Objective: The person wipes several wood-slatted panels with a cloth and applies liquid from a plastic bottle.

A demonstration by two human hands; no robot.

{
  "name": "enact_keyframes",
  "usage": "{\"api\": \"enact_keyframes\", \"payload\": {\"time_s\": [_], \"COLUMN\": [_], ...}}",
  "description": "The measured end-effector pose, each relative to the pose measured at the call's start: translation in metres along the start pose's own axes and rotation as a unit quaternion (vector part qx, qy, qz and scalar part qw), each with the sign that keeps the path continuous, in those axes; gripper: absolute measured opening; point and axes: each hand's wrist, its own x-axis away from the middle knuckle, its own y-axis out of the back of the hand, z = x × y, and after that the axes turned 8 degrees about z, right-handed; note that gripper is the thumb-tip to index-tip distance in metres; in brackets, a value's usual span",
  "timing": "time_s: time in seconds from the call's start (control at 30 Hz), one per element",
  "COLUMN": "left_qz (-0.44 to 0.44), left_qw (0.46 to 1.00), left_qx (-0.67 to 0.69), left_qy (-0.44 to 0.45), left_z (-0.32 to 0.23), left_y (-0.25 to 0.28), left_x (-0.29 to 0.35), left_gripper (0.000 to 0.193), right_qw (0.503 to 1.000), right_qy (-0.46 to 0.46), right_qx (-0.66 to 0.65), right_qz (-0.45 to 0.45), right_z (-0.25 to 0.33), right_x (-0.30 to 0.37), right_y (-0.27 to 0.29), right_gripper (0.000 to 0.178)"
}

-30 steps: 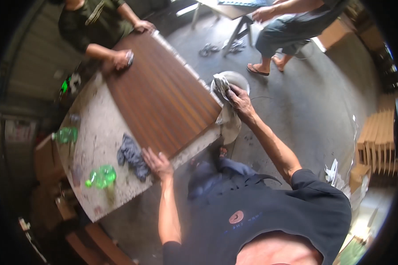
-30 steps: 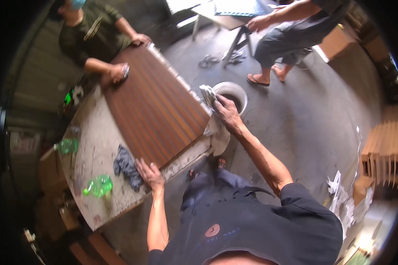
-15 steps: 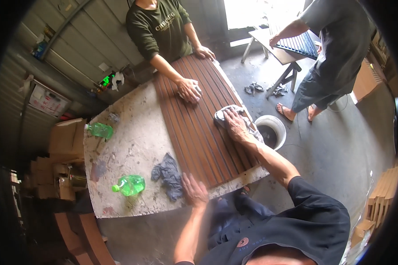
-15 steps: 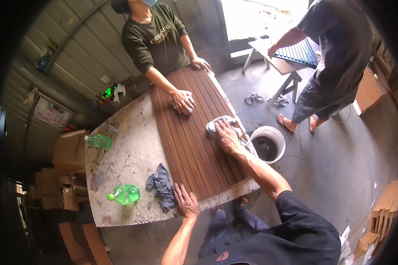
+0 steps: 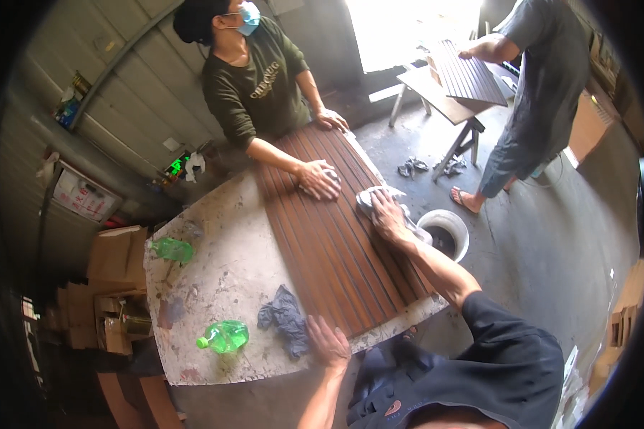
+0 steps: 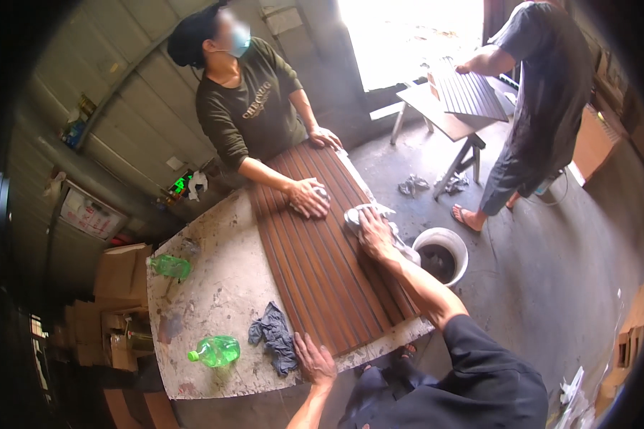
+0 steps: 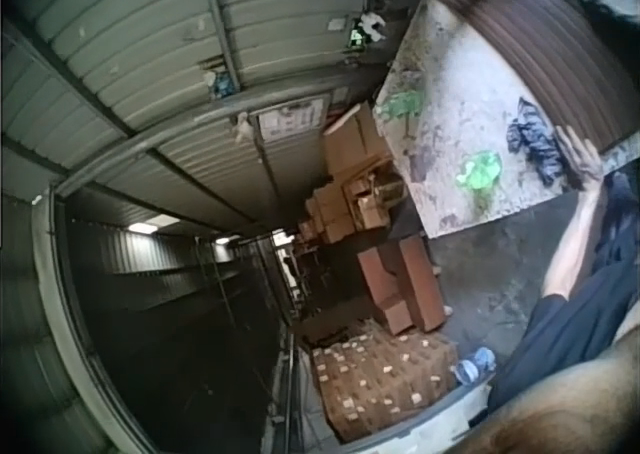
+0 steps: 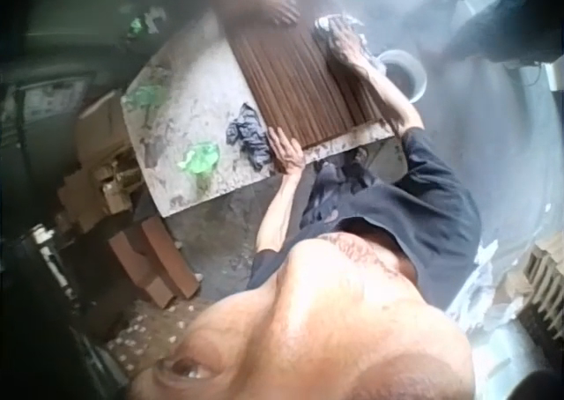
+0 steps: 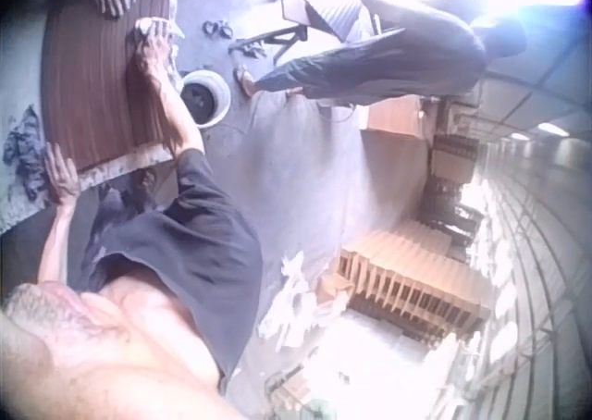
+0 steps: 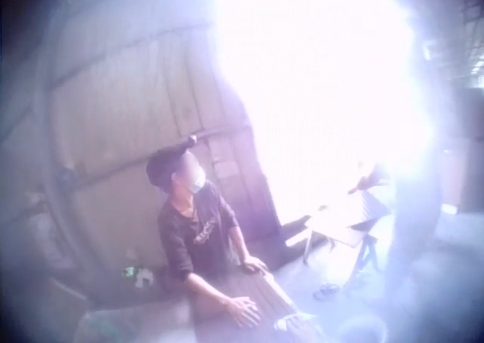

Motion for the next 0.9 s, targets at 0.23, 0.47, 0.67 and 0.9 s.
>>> {"api": "enact_keyframes", "payload": {"time_s": [0.23, 0.47, 0.67, 0.9], "left_qz": [-0.013, -0.024, -0.038, -0.019], "left_qw": [0.998, 1.000, 0.999, 0.999], "left_qx": [-0.035, 0.000, 0.022, 0.033], "left_qy": [0.042, 0.002, 0.019, 0.023], "left_z": [0.015, 0.004, 0.022, 0.019], "left_y": [-0.008, -0.005, -0.005, -0.005], "left_x": [0.002, -0.006, 0.005, 0.000], "left_gripper": [0.058, 0.057, 0.058, 0.061], "right_qw": [0.985, 0.999, 0.996, 0.990], "right_qy": [0.113, 0.054, 0.078, 0.112], "right_qx": [-0.025, 0.001, -0.008, 0.008], "right_qz": [0.130, 0.005, 0.046, 0.084], "right_z": [0.049, 0.008, 0.032, 0.039], "right_x": [0.168, 0.026, 0.093, 0.144], "right_y": [0.011, 0.013, 0.004, 0.015], "right_gripper": [0.067, 0.061, 0.064, 0.074]}}
